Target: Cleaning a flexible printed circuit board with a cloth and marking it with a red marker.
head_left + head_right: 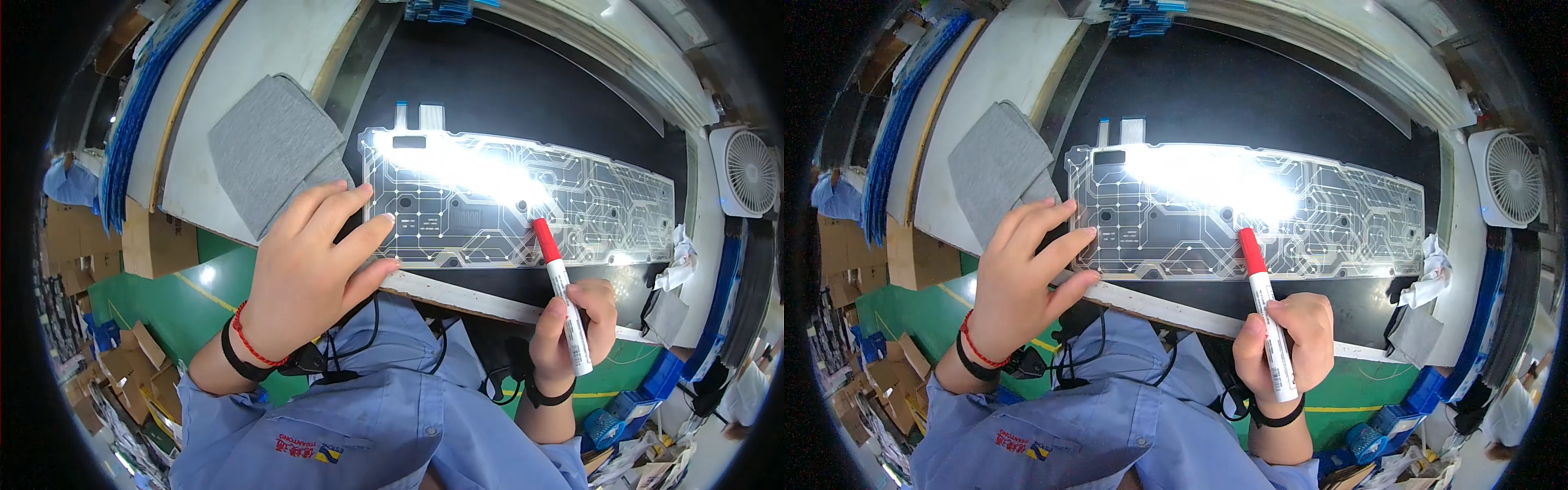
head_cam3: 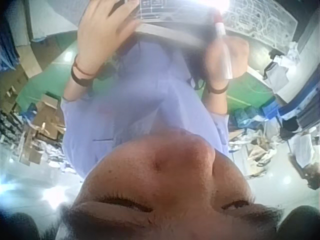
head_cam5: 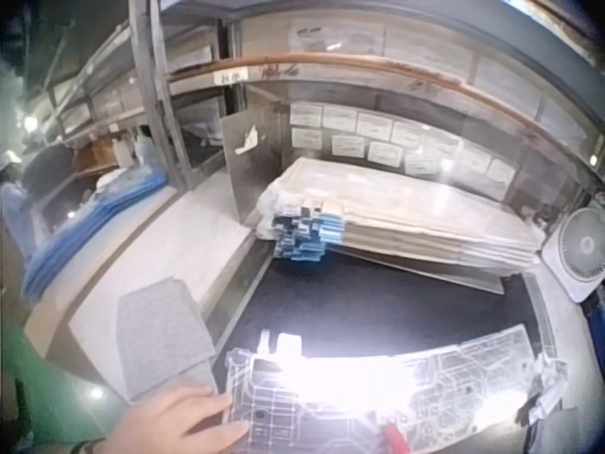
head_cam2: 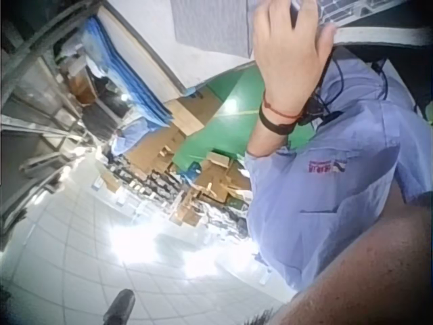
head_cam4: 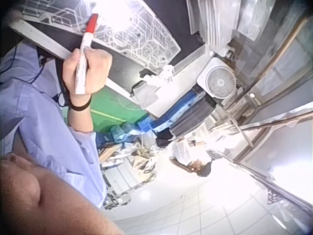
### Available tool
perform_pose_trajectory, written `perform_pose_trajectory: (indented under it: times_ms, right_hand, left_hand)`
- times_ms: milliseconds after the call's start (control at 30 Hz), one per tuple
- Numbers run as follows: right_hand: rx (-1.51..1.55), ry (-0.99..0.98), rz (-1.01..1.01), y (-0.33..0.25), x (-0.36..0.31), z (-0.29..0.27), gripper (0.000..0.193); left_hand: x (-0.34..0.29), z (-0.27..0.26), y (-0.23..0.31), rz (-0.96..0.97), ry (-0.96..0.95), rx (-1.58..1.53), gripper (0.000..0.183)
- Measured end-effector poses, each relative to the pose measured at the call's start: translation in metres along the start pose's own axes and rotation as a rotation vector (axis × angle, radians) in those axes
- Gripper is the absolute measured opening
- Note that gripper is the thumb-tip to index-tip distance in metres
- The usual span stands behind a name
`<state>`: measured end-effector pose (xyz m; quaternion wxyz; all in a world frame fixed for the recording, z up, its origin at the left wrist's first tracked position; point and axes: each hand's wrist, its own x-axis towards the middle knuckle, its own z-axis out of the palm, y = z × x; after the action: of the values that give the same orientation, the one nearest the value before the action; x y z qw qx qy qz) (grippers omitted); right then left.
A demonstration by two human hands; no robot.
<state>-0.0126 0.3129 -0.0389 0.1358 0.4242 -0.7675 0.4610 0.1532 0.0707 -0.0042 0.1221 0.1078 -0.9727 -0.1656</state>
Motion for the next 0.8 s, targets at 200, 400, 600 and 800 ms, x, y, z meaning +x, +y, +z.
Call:
perform_pose_trajectory:
  times_ms: [200, 400, 600, 800]
  right_hand:
    - [0.011, 0.013, -0.014, 0.001, 0.001, 0.001, 0.019]
    - [0.01, -0.007, 0.007, -0.001, 0.002, 0.001, 0.019]
    - [-0.014, -0.02, 0.012, -0.003, 0.002, 0.001, 0.02]
    - [-0.002, -0.016, 0.014, -0.005, 0.003, 0.001, 0.021]
  left_hand:
    - [0.002, 0.002, -0.002, 0.027, 0.007, 0.016, 0.037]
    - [0.001, 0.011, -0.004, -0.007, 0.088, -0.002, 0.04]
    - [0.017, 0.01, -0.01, 0.0, 0.069, -0.043, 0.049]
    - [0.024, 0.008, -0.007, -0.017, 0.024, -0.006, 0.053]
